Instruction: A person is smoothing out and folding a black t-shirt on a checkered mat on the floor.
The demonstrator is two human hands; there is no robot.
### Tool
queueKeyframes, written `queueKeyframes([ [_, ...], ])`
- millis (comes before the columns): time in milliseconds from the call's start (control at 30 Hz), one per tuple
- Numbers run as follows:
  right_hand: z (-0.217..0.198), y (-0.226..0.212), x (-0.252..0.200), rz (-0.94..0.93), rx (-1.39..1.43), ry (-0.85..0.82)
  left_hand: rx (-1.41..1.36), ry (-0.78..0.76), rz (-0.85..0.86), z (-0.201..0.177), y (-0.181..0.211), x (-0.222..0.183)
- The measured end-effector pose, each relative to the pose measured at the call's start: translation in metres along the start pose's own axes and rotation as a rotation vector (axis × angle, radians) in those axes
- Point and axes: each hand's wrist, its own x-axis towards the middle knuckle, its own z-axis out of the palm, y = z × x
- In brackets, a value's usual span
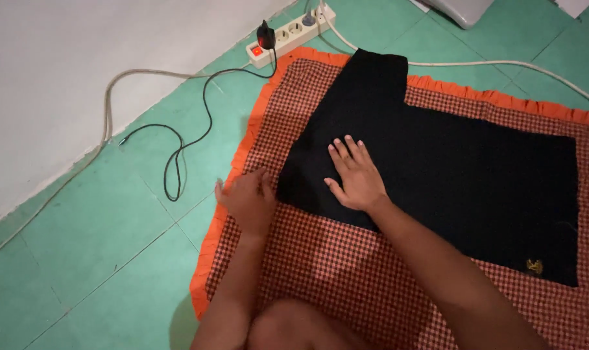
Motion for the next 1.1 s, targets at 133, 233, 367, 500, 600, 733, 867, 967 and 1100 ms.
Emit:
queueKeyframes([
  [133,-0.002,-0.002,0.000,-0.022,0.013,0.048,-0.304,-0.064,0.107,-0.038,0.007,0.014],
  [233,0.000,-0.001,-0.001,-0.014,0.018,0.067,-0.468,-0.269,0.134,-0.033,-0.009,-0.002],
  [367,0.005,-0.001,-0.002,-0.003,0.019,0.028,-0.427,-0.358,0.196,-0.033,-0.006,-0.007],
  [500,0.004,0.001,-0.001,0.005,0.002,-0.014,-0.337,-0.291,0.143,-0.025,0.002,-0.005],
  [600,0.001,0.002,0.002,-0.012,0.023,-0.078,-0.346,-0.299,0.100,-0.016,-0.001,-0.010],
  [733,-0.003,0.001,0.005,-0.015,-0.012,-0.122,-0.294,-0.339,0.082,-0.015,0.000,-0.010],
  [867,-0.008,-0.002,0.009,0.032,-0.050,-0.336,-0.270,-0.295,0.266,-0.021,0.003,-0.007],
  [967,-0.012,-0.011,0.012,0.060,-0.101,-0.385,-0.262,-0.277,0.388,-0.029,0.010,-0.001],
  [1100,-0.024,-0.047,-0.007,0.043,0.004,-0.168,-0.257,-0.298,0.419,-0.034,0.018,0.009],
])
